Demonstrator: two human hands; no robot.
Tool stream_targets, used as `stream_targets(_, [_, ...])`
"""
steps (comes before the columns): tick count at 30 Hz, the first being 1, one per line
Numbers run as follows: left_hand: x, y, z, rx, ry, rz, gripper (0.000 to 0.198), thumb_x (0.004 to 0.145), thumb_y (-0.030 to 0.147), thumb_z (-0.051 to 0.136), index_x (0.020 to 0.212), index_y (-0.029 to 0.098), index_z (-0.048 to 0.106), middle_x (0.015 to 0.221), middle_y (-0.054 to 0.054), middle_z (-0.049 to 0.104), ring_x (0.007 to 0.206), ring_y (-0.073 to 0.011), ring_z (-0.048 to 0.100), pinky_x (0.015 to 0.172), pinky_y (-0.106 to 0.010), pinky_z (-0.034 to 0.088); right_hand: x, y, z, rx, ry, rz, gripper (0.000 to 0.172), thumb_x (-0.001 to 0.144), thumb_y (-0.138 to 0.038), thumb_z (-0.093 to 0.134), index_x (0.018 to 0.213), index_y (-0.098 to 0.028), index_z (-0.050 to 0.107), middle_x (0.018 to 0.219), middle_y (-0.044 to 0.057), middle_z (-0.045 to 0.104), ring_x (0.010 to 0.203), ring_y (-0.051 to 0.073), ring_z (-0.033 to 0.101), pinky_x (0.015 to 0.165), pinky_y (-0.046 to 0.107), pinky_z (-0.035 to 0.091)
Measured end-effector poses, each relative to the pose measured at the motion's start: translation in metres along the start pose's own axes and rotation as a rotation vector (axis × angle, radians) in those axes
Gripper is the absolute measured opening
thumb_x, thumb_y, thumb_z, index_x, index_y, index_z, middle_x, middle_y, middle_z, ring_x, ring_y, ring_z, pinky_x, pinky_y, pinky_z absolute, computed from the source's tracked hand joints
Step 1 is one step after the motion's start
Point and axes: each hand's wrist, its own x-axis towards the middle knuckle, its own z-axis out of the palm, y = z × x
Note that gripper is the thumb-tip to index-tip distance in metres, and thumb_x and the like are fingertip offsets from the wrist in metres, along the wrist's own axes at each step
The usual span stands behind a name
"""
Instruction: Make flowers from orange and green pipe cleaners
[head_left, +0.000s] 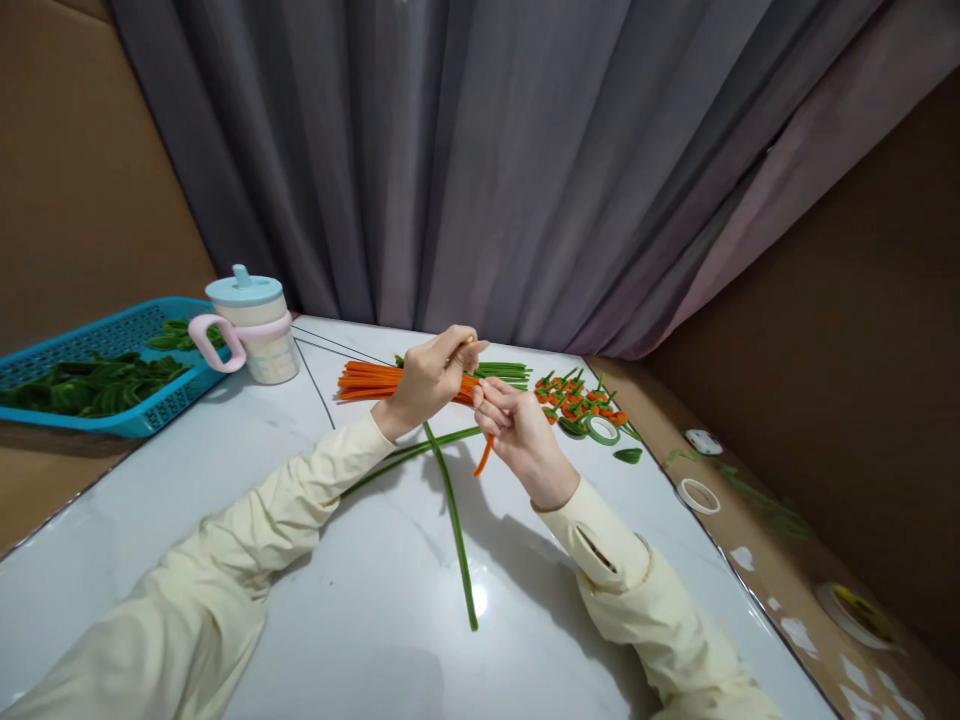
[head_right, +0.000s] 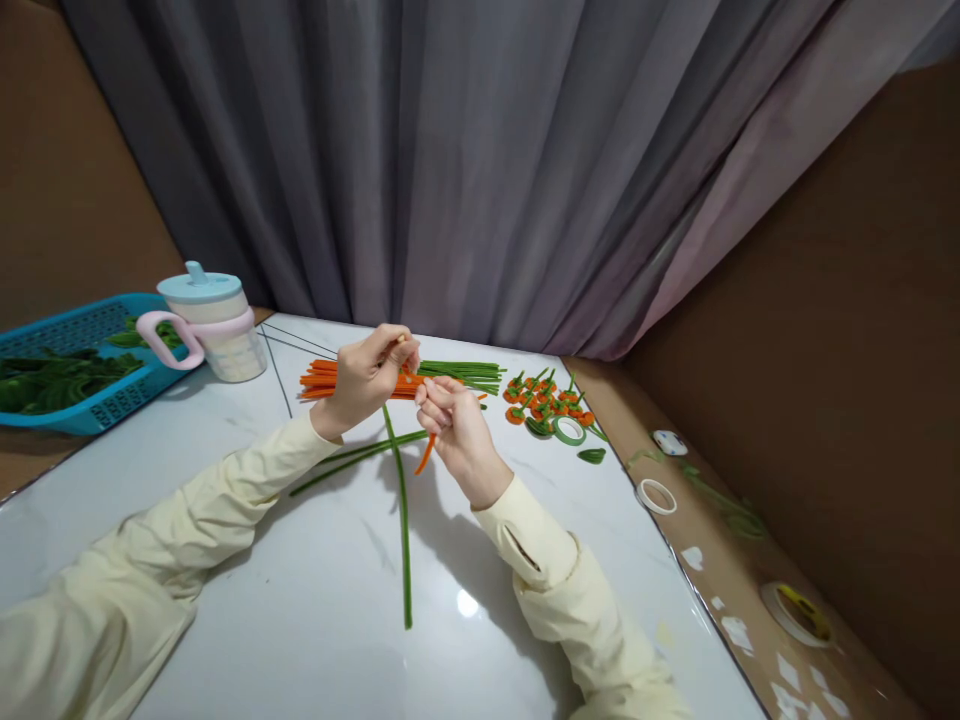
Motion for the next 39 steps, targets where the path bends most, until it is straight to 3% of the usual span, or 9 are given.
stream_targets(6, [0.024,0.003,-0.010,-0.598,0.050,-0.529,0.023,0.089,0.027,0.051,0.068,0.017,0.048,0.056,0.003,0.050,0.047,-0.0089,0.052,0.052,-0.022,0.048,0.017,-0.008,-0.024,-0.095,0.005,-0.104,0.024,0.067,-0.004,0.058,0.076,-0.019,0.041,0.048,-0.006,0.051,0.032,0.001,0.020,0.033,0.011,0.016])
stream_targets(10, [0.027,-0.010,-0.011,-0.924,0.228,-1.036,0.033,0.092,0.011,0.039,0.061,0.014,0.046,0.054,0.001,0.050,0.050,-0.0081,0.053,0.060,-0.022,0.052,0.021,0.004,-0.027,-0.100,-0.008,-0.137,0.026,0.067,-0.007,0.062,0.076,-0.020,0.042,0.050,-0.006,0.054,0.032,0.002,0.023,0.033,0.012,0.017])
stream_targets(12, [0.023,-0.017,-0.007,-0.952,0.311,-1.157,0.036,0.092,0.003,0.033,0.059,0.014,0.045,0.055,0.000,0.051,0.053,-0.0076,0.056,0.064,-0.020,0.052,0.022,0.012,-0.024,-0.075,0.000,-0.138,0.023,0.067,-0.007,0.060,0.074,-0.020,0.042,0.053,-0.005,0.056,0.033,0.002,0.024,0.033,0.012,0.022])
stream_targets(17, [0.010,-0.021,0.007,-0.937,0.441,-1.086,0.034,0.094,0.007,0.032,0.063,0.016,0.044,0.062,-0.001,0.055,0.067,-0.0088,0.063,0.073,-0.022,0.052,0.022,0.029,-0.015,0.005,0.069,-0.078,0.016,0.071,-0.006,0.054,0.066,-0.017,0.043,0.060,-0.002,0.054,0.038,0.001,0.027,0.038,0.012,0.033])
stream_targets(20, [0.004,-0.015,0.014,-0.805,0.459,-0.803,0.027,0.094,0.022,0.040,0.069,0.016,0.044,0.064,0.001,0.056,0.072,-0.0116,0.065,0.073,-0.025,0.051,0.017,0.032,-0.009,0.026,0.100,-0.042,0.015,0.071,-0.004,0.052,0.067,-0.016,0.045,0.063,-0.002,0.052,0.041,0.001,0.028,0.040,0.011,0.035])
stream_targets(24, [-0.010,-0.011,0.016,-0.365,0.245,-0.277,0.020,0.089,0.037,0.049,0.080,0.019,0.048,0.071,0.000,0.061,0.071,-0.0131,0.065,0.070,-0.025,0.049,0.010,0.029,-0.003,0.000,0.111,-0.040,0.020,0.065,0.001,0.050,0.067,-0.017,0.042,0.060,-0.005,0.049,0.041,0.001,0.029,0.041,0.011,0.035])
stream_targets(28, [-0.021,-0.012,0.013,-0.071,-0.050,0.006,0.021,0.083,0.037,0.058,0.073,0.019,0.054,0.065,0.000,0.060,0.059,-0.0115,0.058,0.062,-0.022,0.045,0.009,0.020,-0.005,-0.088,0.090,-0.101,0.024,0.061,-0.001,0.051,0.067,-0.019,0.037,0.053,-0.009,0.043,0.038,0.002,0.030,0.037,0.013,0.032])
stream_targets(33, [-0.004,-0.004,0.006,-0.121,0.010,-0.210,0.022,0.087,0.034,0.052,0.071,0.019,0.052,0.058,0.002,0.054,0.051,-0.0087,0.051,0.057,-0.019,0.043,0.017,0.012,-0.021,-0.261,0.085,-0.271,0.031,0.068,-0.014,0.063,0.073,-0.023,0.034,0.051,-0.010,0.050,0.033,0.004,0.031,0.033,0.015,0.023])
stream_targets(39, [0.021,-0.012,-0.004,-0.805,0.180,-0.899,0.031,0.092,0.018,0.044,0.061,0.014,0.046,0.054,0.002,0.048,0.049,-0.0072,0.050,0.059,-0.021,0.051,0.018,0.013,-0.027,-0.358,0.076,-0.373,0.033,0.069,-0.020,0.068,0.075,-0.023,0.035,0.058,-0.008,0.055,0.044,0.007,0.046,0.039,0.015,0.029])
